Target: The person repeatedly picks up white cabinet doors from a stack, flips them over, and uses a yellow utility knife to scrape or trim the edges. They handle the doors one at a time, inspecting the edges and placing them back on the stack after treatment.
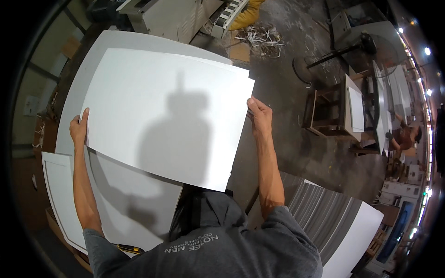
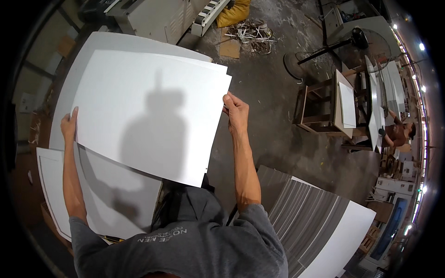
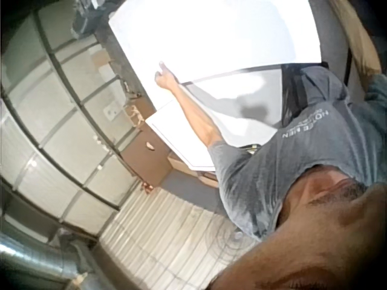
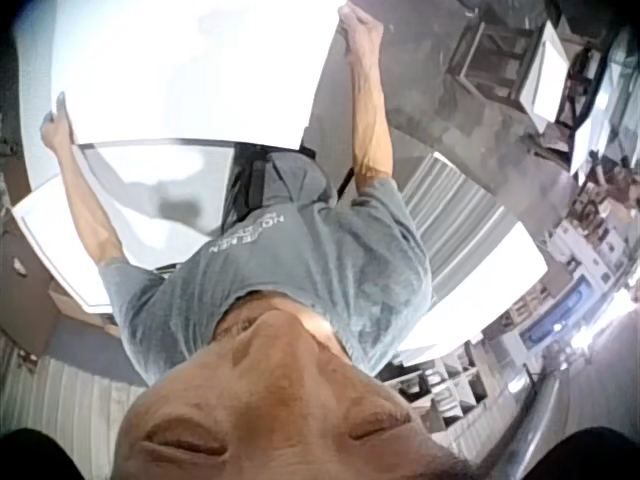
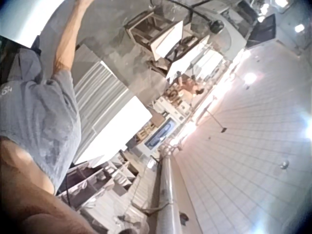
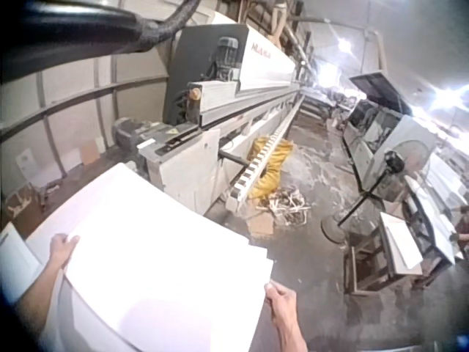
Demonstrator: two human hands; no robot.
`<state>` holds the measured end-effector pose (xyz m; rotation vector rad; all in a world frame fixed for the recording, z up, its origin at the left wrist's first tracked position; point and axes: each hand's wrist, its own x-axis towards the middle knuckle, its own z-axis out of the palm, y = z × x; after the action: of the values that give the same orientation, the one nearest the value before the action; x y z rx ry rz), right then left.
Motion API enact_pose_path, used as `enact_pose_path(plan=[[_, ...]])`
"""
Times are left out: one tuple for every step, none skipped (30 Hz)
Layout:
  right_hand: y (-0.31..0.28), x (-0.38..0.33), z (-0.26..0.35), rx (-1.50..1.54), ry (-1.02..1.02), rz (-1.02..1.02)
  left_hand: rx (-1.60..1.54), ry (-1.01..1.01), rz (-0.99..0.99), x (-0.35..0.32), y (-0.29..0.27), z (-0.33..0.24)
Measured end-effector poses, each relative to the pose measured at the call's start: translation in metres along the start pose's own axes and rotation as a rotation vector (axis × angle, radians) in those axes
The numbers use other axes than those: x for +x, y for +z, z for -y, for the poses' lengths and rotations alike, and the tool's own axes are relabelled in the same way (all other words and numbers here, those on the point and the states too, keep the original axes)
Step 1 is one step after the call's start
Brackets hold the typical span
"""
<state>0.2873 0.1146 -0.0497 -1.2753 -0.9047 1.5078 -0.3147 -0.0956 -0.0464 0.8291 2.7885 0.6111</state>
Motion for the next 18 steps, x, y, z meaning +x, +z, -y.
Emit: enact_pose_path(plan=[[0.0,0.002,-0.001,0.004,-0.011,0.019,-0.004,0.021,-0.042,0.002,0.004,0.002],[0.003,0.004,-0.001,-0.001,0.0,-0.003,-0.011,0.032,-0.088,0.001,0.007,0.003],[0.006,0.003,-0.005,-0.008,0.017,-0.012,-0.012,0.03,-0.141,-0.004,0.005,0.006],[0.01,0.003,-0.009,-0.018,0.033,-0.013,-0.141,0.006,-0.099,-0.008,0.008,0.008],[0.002,0.009,-0.019,-0.063,0.04,0.009,-0.264,-0.033,-0.082,-0.015,0.005,0.011],[0.02,0.001,-0.015,-0.035,0.054,-0.008,-0.175,-0.033,-0.199,-0.025,0.003,0.039],[0.006,0.009,-0.026,-0.044,0.045,-0.028,-0.14,0.059,-0.268,-0.048,0.002,0.031],[0.005,0.007,-0.025,0.005,0.057,-0.009,-0.319,0.035,-0.242,-0.084,-0.02,0.002],[0.006,0.005,-0.024,0.0,0.044,-0.025,-0.342,0.161,-0.402,-0.117,-0.034,0.003],[0.0,0.001,-0.025,0.014,0.041,0.063,-0.297,0.159,-0.49,-0.158,-0.051,0.009],[0.003,0.004,-0.032,-0.006,0.062,0.034,-0.233,0.163,-0.577,-0.194,-0.074,0.022],[0.002,-0.001,-0.03,-0.002,0.1,-0.011,-0.164,0.021,-0.64,-0.239,-0.088,0.043],[0.011,-0.005,-0.031,0.011,0.149,-0.025,-0.088,-0.125,-0.704,-0.284,-0.101,0.06],[0.003,0.0,-0.035,-0.021,0.177,-0.03,-0.036,-0.262,-0.756,-0.326,-0.105,0.074],[0.0,0.007,-0.039,-0.019,0.16,0.001,0.008,-0.418,-0.775,-0.363,-0.106,0.091],[-0.011,0.01,-0.042,-0.098,0.1,0.032,0.031,-0.544,-0.784,-0.4,-0.099,0.11],[-0.013,0.014,-0.043,-0.122,0.083,0.056,0.05,-0.678,-0.786,-0.436,-0.086,0.131],[-0.002,0.002,-0.035,-0.167,0.068,0.079,0.138,-0.656,-0.762,-0.473,-0.073,0.157]])
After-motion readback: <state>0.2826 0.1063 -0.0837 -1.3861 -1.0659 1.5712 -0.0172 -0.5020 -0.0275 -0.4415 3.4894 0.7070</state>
